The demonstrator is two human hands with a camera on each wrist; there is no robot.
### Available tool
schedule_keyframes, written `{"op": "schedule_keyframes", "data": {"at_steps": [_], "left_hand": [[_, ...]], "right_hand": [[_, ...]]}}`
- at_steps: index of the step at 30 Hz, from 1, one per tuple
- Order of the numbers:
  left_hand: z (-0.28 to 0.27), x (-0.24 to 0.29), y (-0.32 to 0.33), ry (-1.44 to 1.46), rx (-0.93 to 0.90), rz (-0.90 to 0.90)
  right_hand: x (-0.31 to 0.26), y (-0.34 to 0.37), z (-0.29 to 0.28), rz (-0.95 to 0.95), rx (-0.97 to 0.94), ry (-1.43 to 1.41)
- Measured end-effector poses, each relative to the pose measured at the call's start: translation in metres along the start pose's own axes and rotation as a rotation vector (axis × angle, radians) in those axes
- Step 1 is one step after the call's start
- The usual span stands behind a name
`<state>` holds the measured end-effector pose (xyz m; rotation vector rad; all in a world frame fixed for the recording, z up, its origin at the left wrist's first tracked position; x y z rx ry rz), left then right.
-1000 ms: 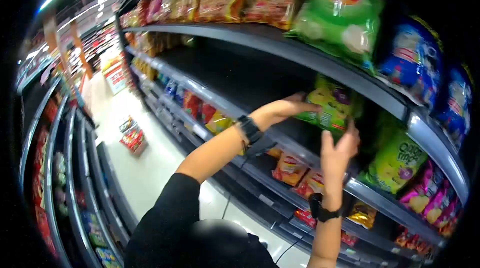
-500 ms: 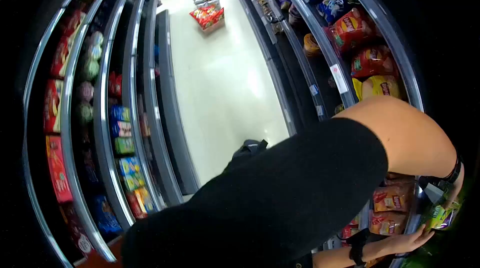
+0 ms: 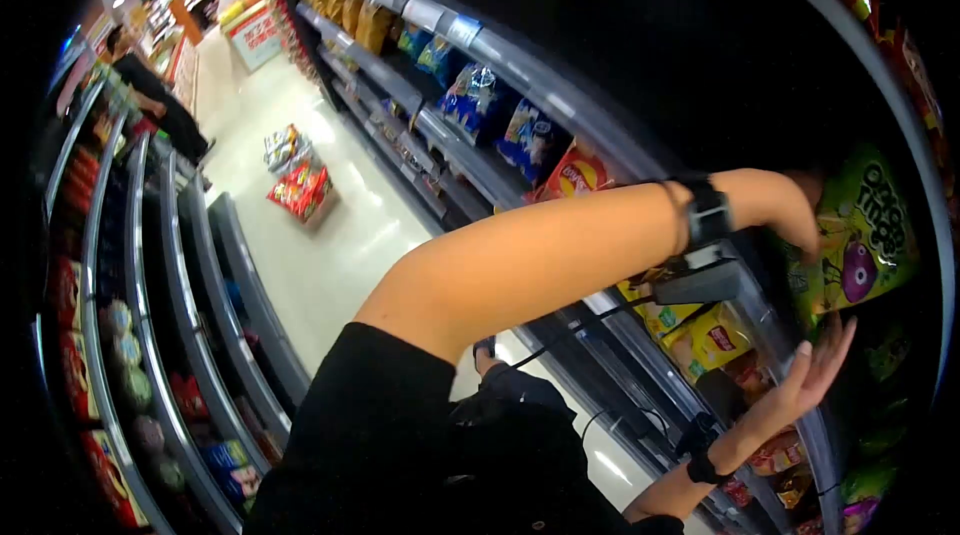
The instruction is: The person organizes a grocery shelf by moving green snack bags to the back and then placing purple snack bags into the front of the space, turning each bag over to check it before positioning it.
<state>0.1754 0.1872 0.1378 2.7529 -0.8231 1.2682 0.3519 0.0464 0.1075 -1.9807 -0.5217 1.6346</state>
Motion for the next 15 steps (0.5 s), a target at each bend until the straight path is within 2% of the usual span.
{"op": "schedule_keyframes", "data": {"at_steps": [2,4,5,8,12,14,15], "left_hand": [[-0.042,-0.011,0.056,0.05,0.301,0.039],[-0.068,-0.035,0.086,0.214,0.327,0.049],[-0.08,-0.041,0.097,0.102,0.362,0.126],[-0.121,-0.063,0.137,0.108,0.419,0.088],[-0.183,-0.11,0.178,0.108,0.416,0.031],[-0.212,-0.126,0.202,0.08,0.396,0.003],[-0.228,-0.139,0.213,0.079,0.401,-0.002]], "right_hand": [[0.017,-0.008,0.037,-0.03,-0.092,-0.001],[0.003,-0.007,0.08,-0.016,-0.09,0.137],[-0.004,-0.007,0.096,0.006,-0.099,0.159],[-0.02,-0.011,0.144,0.047,-0.149,0.104],[-0.053,-0.014,0.216,-0.003,-0.485,0.375],[-0.065,-0.022,0.241,0.046,-0.655,0.384],[-0.074,-0.027,0.257,0.075,-0.683,0.377]]}}
Point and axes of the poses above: each hand's wrist, its own y-axis away from the middle knuckle, its own z-axis out of the palm, x = y × z, the point moved 6 cm from there along -y, towards the middle knuckle, and after that the axes turned 8 degrees about z, right-handed, at the moved point
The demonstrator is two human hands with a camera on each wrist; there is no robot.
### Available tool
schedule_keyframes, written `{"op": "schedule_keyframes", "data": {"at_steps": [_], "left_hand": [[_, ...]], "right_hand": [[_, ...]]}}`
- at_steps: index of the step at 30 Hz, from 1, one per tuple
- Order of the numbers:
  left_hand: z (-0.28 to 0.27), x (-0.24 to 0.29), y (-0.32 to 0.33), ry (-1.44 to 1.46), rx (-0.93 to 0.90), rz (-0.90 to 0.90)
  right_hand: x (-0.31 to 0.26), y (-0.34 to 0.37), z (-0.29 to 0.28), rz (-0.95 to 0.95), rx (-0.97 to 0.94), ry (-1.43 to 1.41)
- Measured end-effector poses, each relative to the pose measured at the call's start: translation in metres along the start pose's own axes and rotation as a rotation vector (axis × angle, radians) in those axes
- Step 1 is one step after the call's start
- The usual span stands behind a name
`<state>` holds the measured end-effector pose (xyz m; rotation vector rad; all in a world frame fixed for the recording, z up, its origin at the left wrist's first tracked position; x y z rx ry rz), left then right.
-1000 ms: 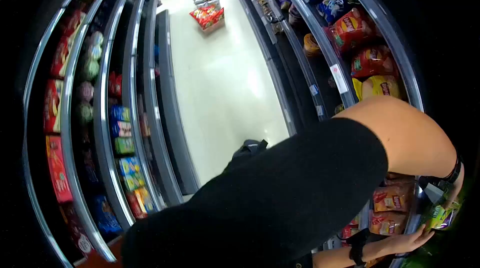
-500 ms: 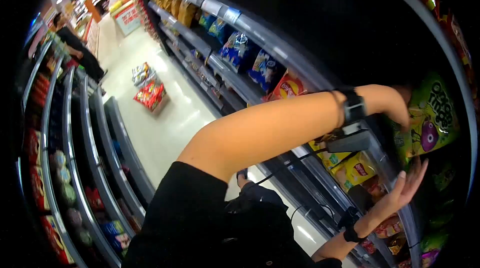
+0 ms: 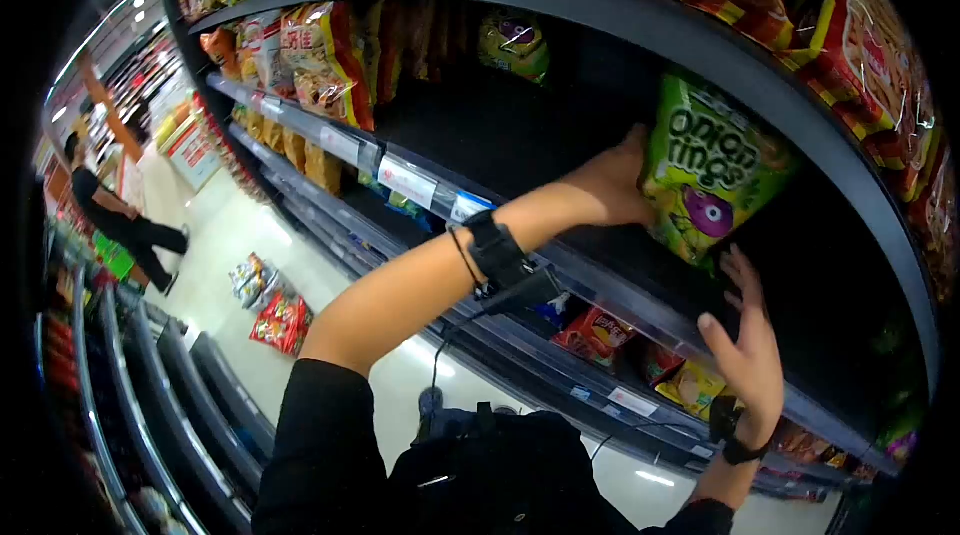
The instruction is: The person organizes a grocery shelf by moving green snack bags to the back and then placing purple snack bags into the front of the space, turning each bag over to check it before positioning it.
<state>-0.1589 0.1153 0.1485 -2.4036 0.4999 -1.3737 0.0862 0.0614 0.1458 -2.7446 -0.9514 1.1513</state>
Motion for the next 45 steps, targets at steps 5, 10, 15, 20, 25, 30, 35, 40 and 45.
{"op": "schedule_keyframes", "data": {"at_steps": [5,10,15,20,25,30,35,40,45], "left_hand": [[-0.092,-0.07,0.01,-0.039,0.1,0.046],[-0.186,-0.122,0.006,-0.077,0.118,0.109],[-0.232,-0.178,-0.014,-0.091,0.123,-0.094],[-0.25,-0.183,-0.022,-0.203,0.211,-0.073],[-0.253,-0.182,-0.012,-0.047,0.182,-0.138],[-0.261,-0.179,-0.029,-0.32,0.273,0.181],[-0.27,-0.138,-0.022,0.04,0.228,0.116],[-0.262,-0.155,-0.025,-0.033,0.404,0.049],[-0.281,-0.144,-0.01,-0.032,0.383,-0.023]], "right_hand": [[-0.074,-0.062,0.064,0.091,-0.165,0.021],[-0.131,-0.152,0.139,0.177,-0.231,-0.01],[-0.143,-0.233,0.18,0.126,-0.134,0.168],[-0.19,-0.247,0.193,-0.172,0.033,0.798],[-0.183,-0.261,0.196,-0.152,0.097,0.693],[-0.201,-0.241,0.206,-0.258,0.259,0.776],[-0.215,-0.251,0.177,-0.444,0.604,0.742],[-0.209,-0.29,0.179,-0.456,0.395,0.689],[-0.229,-0.292,0.199,-0.579,0.381,0.783]]}}
Point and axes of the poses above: each hand's wrist, its own y-axis away from the middle knuckle, its own z-axis out of the palm, x = y × z, the point moved 6 cm from there along -y, towards the middle knuckle, and after that the axes turned 8 degrees about z, right-handed, at the moved point
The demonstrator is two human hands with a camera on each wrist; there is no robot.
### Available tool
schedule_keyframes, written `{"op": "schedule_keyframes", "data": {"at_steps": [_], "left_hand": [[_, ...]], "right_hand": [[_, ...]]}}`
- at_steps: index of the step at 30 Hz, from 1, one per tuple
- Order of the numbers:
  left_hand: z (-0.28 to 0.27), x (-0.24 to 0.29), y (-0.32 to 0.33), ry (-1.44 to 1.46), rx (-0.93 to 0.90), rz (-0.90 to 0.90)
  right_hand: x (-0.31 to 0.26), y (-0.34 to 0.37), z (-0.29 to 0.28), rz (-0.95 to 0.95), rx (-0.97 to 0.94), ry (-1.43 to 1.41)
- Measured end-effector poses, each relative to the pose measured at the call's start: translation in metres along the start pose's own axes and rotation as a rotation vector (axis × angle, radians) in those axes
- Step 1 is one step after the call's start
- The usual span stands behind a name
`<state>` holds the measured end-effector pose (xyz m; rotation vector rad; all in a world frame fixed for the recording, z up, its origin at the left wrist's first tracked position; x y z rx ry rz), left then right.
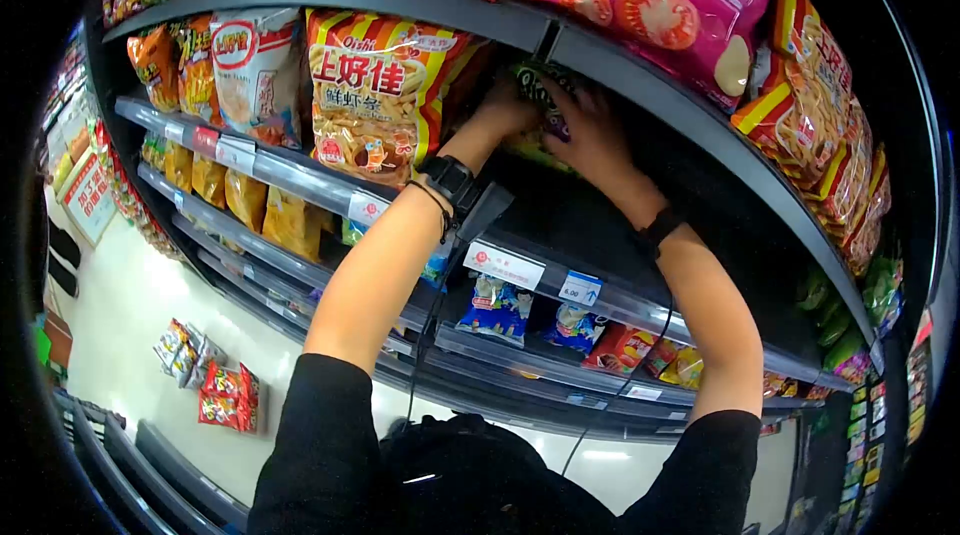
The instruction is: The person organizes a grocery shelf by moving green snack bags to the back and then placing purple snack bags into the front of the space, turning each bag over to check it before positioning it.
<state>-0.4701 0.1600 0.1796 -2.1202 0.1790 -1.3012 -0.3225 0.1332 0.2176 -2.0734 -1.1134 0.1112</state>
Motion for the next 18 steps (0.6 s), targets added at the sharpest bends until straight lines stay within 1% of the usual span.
{"op": "schedule_keyframes", "data": {"at_steps": [1,3,4,5,8,9,10,11,13,15,16,17,18], "left_hand": [[0.001,-0.002,-0.005,-0.013,0.124,0.136],[0.015,-0.014,-0.02,0.007,0.128,0.139],[0.003,0.001,-0.014,0.013,0.13,0.147],[-0.001,0.011,-0.006,-0.083,0.045,0.029],[0.004,0.0,-0.016,-0.03,0.11,0.074],[0.006,-0.002,-0.021,-0.09,0.106,0.109],[0.01,-0.008,-0.024,-0.037,0.126,0.142],[0.014,-0.014,-0.026,0.015,0.142,0.174],[0.009,-0.005,-0.018,0.087,0.194,0.222],[0.007,0.008,-0.004,-0.051,0.096,0.149],[0.009,0.01,0.004,-0.13,0.094,0.157],[0.011,0.013,0.013,-0.208,0.093,0.165],[0.017,0.01,0.021,-0.297,0.137,0.219]], "right_hand": [[-0.005,0.0,0.002,-0.02,0.004,0.048],[-0.006,0.001,0.012,-0.019,-0.006,0.08],[-0.007,0.001,0.017,-0.018,-0.004,0.097],[-0.008,-0.001,0.021,0.0,-0.001,0.121],[-0.008,-0.004,0.035,0.048,0.022,0.2],[-0.003,-0.006,0.045,0.055,0.035,0.232],[-0.001,-0.008,0.048,0.067,0.049,0.263],[0.003,-0.009,0.053,0.086,0.019,0.269],[0.004,-0.009,0.057,0.126,-0.043,0.277],[0.009,-0.011,0.06,0.178,-0.112,0.26],[0.012,-0.012,0.062,0.202,-0.149,0.251],[0.014,-0.011,0.066,0.18,-0.118,0.264],[0.02,-0.01,0.073,0.158,-0.088,0.276]]}}
Point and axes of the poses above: each hand's wrist, its own y-axis away from the middle knuckle, its own z-axis out of the palm, x = y × z, the point moved 6 cm from there along -y, towards the middle knuckle, and after that the axes turned 8 degrees about z, right-handed, at the moved point
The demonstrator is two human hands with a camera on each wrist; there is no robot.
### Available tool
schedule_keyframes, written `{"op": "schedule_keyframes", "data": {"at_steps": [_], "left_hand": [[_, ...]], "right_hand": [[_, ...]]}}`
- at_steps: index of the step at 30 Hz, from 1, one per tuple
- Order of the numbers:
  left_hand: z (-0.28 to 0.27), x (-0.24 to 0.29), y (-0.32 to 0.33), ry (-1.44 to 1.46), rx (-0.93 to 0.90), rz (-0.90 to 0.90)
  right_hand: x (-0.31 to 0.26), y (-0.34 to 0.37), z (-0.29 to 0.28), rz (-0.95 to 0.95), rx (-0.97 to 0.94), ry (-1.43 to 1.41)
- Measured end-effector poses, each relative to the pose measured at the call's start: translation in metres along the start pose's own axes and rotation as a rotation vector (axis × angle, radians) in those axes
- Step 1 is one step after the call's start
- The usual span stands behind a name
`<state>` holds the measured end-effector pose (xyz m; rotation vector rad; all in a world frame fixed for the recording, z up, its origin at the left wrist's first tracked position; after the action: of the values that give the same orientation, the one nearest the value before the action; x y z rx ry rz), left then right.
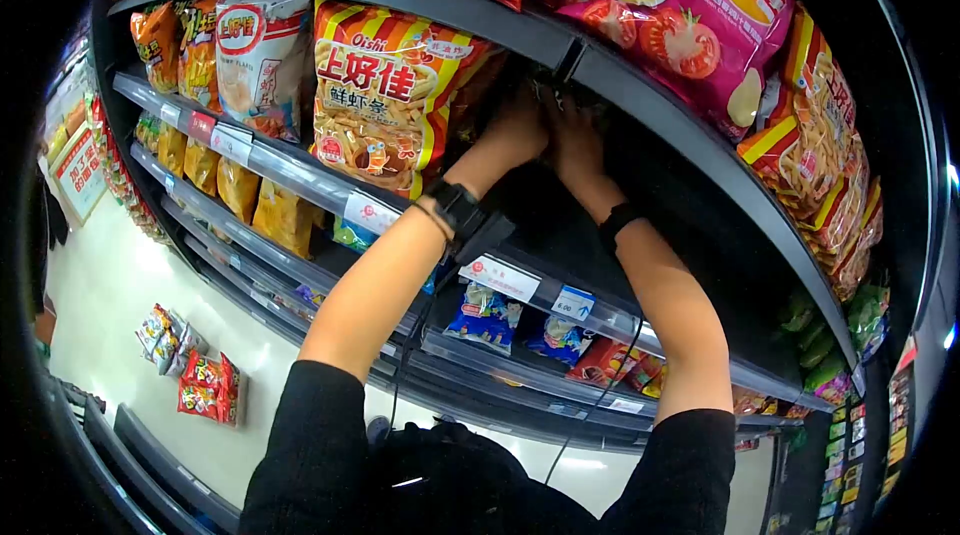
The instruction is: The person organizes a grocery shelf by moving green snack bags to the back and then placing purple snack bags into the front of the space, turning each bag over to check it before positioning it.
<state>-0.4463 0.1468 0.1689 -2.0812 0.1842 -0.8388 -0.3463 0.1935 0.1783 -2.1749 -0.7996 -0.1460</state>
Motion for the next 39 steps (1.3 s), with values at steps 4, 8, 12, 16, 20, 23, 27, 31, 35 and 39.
{"op": "schedule_keyframes", "data": {"at_steps": [4,8,12,16,20,23,27,31,35,39], "left_hand": [[0.01,-0.001,0.027,-0.075,-0.351,-0.058],[-0.002,0.014,0.051,-0.109,-0.558,-0.094],[0.003,0.008,0.064,-0.123,-0.409,-0.092],[0.003,0.0,0.062,-0.228,-0.469,-0.113],[0.007,-0.009,0.066,-0.256,-0.512,-0.071],[0.004,-0.007,0.072,-0.339,-0.496,-0.003],[-0.003,0.003,0.078,-0.277,-0.621,-0.041],[0.001,0.002,0.079,-0.346,-0.67,0.022],[-0.003,0.005,0.078,-0.31,-0.702,0.02],[-0.012,0.021,0.089,-0.374,-0.592,0.128]], "right_hand": [[0.006,-0.01,0.014,-0.11,0.209,0.06],[0.002,-0.006,0.0,-0.019,0.024,-0.04],[-0.008,-0.005,-0.012,-0.011,0.083,-0.01],[-0.036,0.005,-0.007,-0.165,0.211,0.288],[-0.04,0.013,-0.003,-0.192,0.156,0.25],[-0.037,0.008,0.008,-0.204,0.163,0.273],[-0.034,0.007,0.02,-0.228,0.17,0.211],[-0.038,0.004,0.022,-0.222,0.272,0.213],[-0.04,0.001,0.037,-0.168,0.259,0.182],[-0.043,0.003,0.031,-0.162,0.199,0.181]]}}
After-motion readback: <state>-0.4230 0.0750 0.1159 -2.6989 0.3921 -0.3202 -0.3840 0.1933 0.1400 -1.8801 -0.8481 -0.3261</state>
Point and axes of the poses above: each hand's wrist, its own y-axis away from the middle knuckle, its own z-axis out of the palm, x = y × z, the point moved 6 cm from there along -y, towards the middle knuckle, and after that the axes turned 8 degrees about z, right-handed, at the moved point
